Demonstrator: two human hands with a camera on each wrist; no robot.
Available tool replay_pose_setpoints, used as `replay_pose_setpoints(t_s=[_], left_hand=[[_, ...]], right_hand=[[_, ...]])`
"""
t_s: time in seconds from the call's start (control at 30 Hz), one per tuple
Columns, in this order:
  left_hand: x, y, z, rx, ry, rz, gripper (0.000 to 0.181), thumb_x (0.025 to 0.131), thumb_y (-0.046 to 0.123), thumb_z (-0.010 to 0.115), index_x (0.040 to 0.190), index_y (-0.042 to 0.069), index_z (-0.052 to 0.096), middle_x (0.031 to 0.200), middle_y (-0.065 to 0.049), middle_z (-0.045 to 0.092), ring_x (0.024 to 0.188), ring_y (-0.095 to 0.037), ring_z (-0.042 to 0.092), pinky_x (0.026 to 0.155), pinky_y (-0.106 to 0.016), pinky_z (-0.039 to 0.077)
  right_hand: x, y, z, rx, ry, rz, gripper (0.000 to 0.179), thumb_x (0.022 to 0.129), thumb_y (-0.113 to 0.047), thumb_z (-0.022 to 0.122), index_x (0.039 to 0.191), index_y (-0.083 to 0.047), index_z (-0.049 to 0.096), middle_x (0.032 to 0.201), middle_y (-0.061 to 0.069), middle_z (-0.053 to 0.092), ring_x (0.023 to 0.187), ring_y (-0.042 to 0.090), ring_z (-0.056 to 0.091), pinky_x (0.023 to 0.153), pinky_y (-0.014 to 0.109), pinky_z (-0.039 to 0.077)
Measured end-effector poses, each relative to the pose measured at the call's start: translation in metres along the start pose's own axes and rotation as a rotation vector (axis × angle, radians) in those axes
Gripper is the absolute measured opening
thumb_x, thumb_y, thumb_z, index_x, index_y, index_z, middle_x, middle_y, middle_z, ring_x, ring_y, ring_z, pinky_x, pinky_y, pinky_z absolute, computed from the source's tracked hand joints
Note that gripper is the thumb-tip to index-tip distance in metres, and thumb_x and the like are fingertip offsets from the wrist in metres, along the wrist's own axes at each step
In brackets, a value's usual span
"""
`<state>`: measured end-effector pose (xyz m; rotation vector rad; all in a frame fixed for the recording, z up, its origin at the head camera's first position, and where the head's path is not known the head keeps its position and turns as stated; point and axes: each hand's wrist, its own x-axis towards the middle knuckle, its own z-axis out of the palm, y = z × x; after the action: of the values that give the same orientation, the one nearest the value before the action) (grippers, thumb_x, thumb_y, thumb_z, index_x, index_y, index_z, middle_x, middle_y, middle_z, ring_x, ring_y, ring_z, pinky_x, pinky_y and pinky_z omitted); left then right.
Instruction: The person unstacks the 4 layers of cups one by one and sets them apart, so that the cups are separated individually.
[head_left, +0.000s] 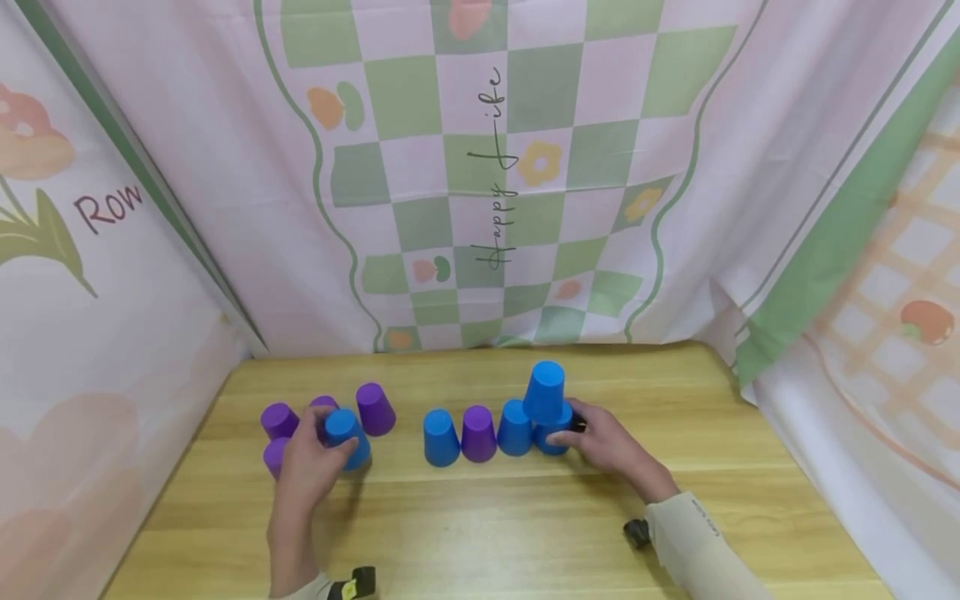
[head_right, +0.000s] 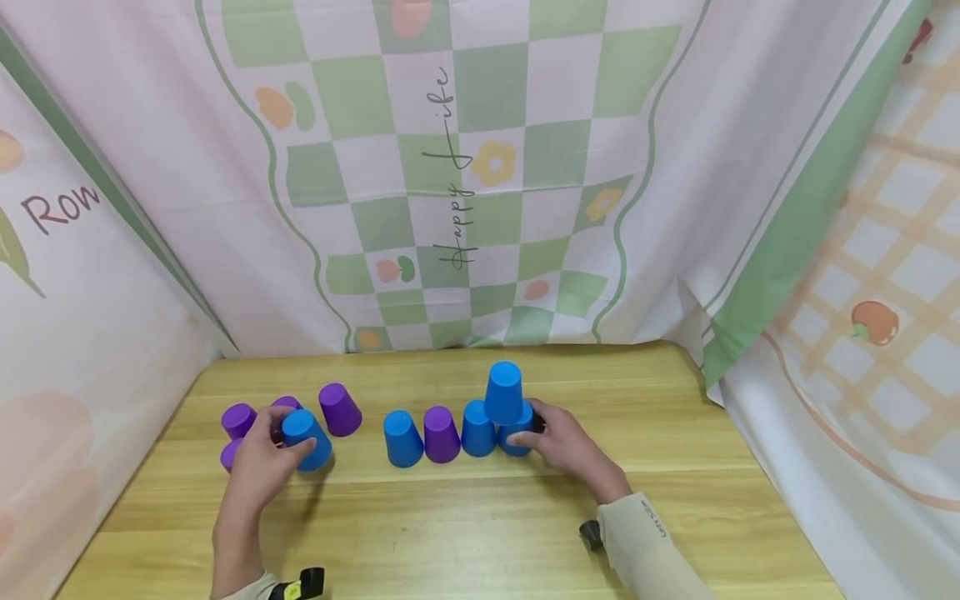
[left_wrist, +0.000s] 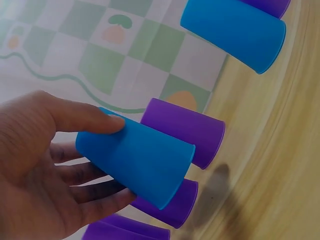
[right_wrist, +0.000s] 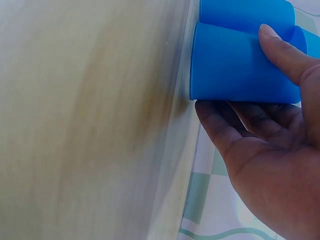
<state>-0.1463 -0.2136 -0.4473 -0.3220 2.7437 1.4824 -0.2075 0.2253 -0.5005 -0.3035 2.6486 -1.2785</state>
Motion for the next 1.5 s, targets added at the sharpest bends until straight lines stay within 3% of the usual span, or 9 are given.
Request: replay_pose_setpoints(t_s=[0.5, 0.93, 1.5], left_hand=[[0.0058, -0.0024, 0.0067, 0.035, -0.021, -0.031, 0.065, 0.096, 0.004, 0.069, 0.152, -0.002, 0.036, 0.158, -0.035, 0.040, 0.148, -0.056, 0.036, 0.118, -0.071, 0.035], [0.0064, -0.0035, 0.0083, 0.057, -0.048, -0.067, 0.062, 0.098, 0.001, 0.065, 0.151, -0.003, 0.035, 0.158, -0.036, 0.039, 0.147, -0.058, 0.036, 0.115, -0.074, 0.035], [0.0053, -0.0075, 0.0060, 0.089, -0.040, -0.065, 0.062, 0.095, 0.001, 0.064, 0.149, -0.007, 0.033, 0.155, -0.039, 0.039, 0.144, -0.059, 0.038, 0.116, -0.073, 0.035]], right_hand=[[0.0002, -0.0020, -0.0011, -0.005, -0.003, 0.004, 0.039, 0.099, -0.035, 0.074, 0.132, -0.015, 0.065, 0.130, 0.007, 0.069, 0.120, 0.030, 0.063, 0.109, 0.062, 0.051], [0.0009, -0.0002, -0.0013, -0.003, -0.006, 0.003, 0.043, 0.099, -0.037, 0.074, 0.135, -0.015, 0.064, 0.133, 0.008, 0.068, 0.125, 0.032, 0.062, 0.110, 0.064, 0.049], [0.0007, 0.0003, -0.0009, 0.002, -0.010, -0.002, 0.044, 0.099, -0.038, 0.074, 0.134, -0.015, 0.064, 0.135, 0.008, 0.068, 0.125, 0.032, 0.063, 0.110, 0.063, 0.050]])
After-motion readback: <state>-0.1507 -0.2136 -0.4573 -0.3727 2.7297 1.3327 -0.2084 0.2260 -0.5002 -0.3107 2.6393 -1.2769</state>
